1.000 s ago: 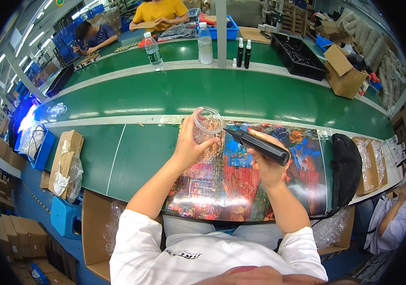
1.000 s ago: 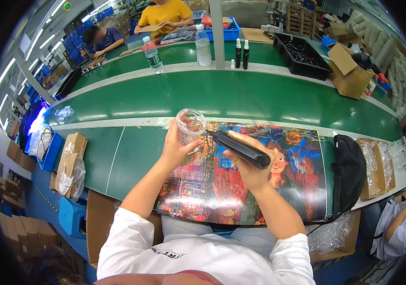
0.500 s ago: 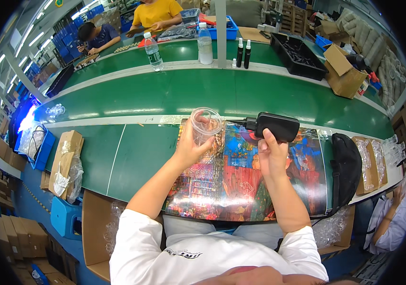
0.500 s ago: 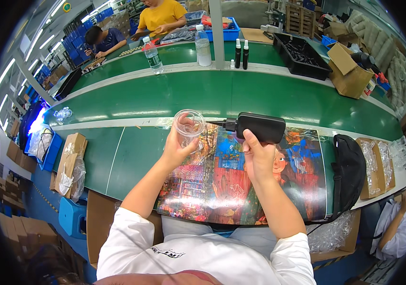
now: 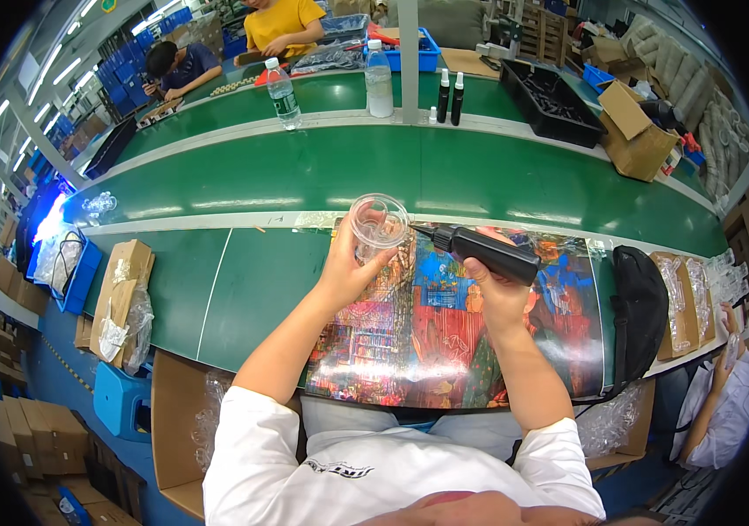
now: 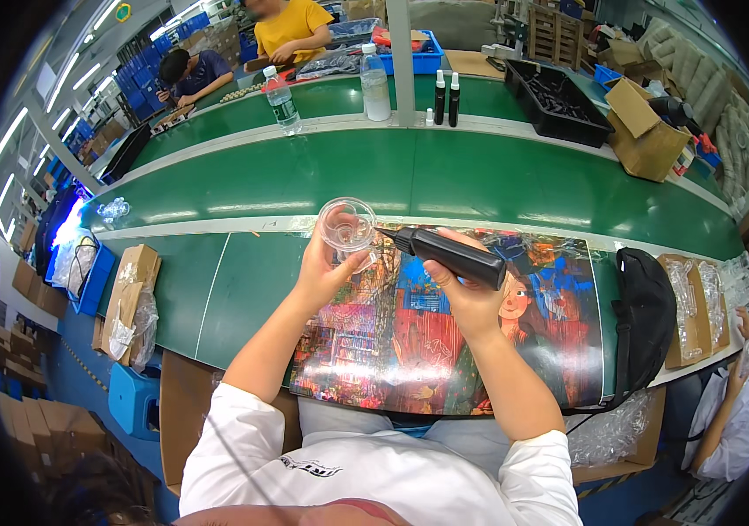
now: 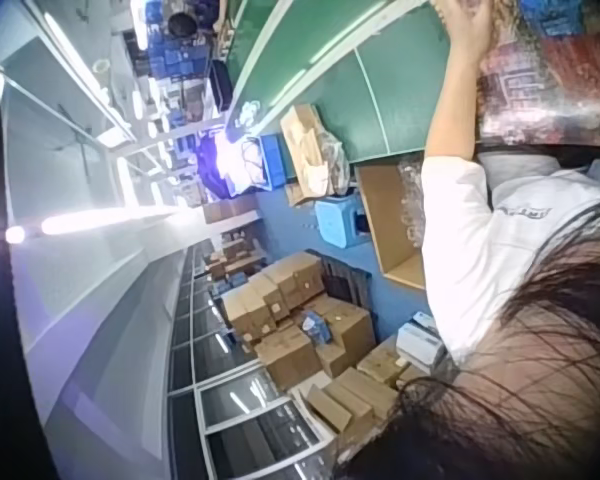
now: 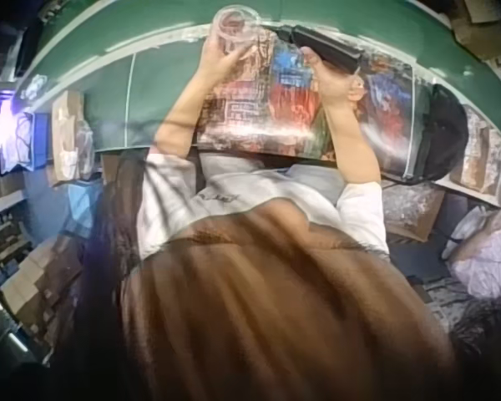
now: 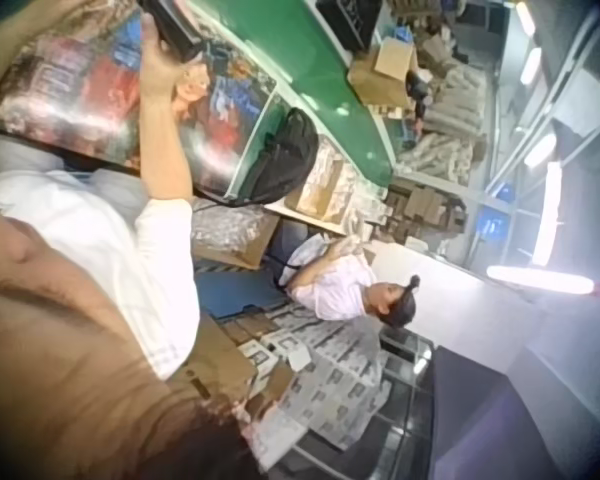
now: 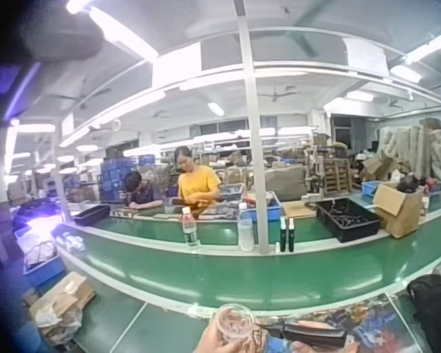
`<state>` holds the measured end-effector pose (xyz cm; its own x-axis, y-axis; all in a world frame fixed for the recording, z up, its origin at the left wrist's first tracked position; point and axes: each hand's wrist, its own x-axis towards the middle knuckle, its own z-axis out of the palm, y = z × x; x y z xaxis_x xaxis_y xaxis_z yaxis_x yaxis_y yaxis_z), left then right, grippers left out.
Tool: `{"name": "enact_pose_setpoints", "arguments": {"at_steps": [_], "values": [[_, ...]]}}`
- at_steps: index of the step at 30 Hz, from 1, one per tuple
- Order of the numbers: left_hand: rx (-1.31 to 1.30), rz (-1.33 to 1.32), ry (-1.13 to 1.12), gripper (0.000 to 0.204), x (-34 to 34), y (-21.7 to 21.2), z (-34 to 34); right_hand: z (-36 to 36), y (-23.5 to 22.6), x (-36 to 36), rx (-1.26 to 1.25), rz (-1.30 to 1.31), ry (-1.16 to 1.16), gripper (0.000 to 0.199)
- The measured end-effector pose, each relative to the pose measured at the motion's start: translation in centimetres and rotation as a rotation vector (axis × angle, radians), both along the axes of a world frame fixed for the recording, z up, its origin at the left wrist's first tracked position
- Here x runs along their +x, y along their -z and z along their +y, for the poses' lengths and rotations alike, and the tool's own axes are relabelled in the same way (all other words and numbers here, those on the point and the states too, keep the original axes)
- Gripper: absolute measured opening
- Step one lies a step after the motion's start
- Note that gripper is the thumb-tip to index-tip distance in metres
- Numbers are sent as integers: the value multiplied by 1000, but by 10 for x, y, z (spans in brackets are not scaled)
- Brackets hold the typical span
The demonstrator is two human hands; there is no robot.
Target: The recorder is taking clear plastic bottles from a box and using a squeeze bottle to clean or apply a substance to components on a factory assembly line.
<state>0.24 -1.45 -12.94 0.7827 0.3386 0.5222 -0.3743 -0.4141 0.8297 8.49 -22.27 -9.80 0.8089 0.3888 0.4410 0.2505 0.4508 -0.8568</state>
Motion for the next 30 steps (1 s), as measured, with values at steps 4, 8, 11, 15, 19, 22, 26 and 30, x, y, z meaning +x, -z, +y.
{"name": "enact_pose_setpoints", "arguments": {"at_steps": [4, 8, 11, 15, 19, 22, 26, 30], "values": [[-20, 1, 4, 69, 0, 1, 1, -1, 0, 1, -24, 1, -14, 42], [-15, 5, -3, 69, 0, 1, 1, -1, 3, 2, -21, -13, -9, 42], [-8, 10, -10, 69, 0, 1, 2, -1, 3, 3, -28, -38, -1, 41], [46, 8, -43, 69, 0, 2, 3, -1, 3, 2, -43, -84, 16, 41], [34, -38, -61, 71, 1, 1, 2, 0, 3, -1, -22, -143, 40, 41], [109, -44, -127, 72, 1, 0, 3, 1, 3, -2, -8, -212, 71, 40], [167, -26, -197, 73, -1, -5, 0, 0, -2, -4, -54, -261, 83, 40], [208, -45, -238, 71, -1, -8, -1, -1, -4, -3, -85, -384, 148, 39]]}}
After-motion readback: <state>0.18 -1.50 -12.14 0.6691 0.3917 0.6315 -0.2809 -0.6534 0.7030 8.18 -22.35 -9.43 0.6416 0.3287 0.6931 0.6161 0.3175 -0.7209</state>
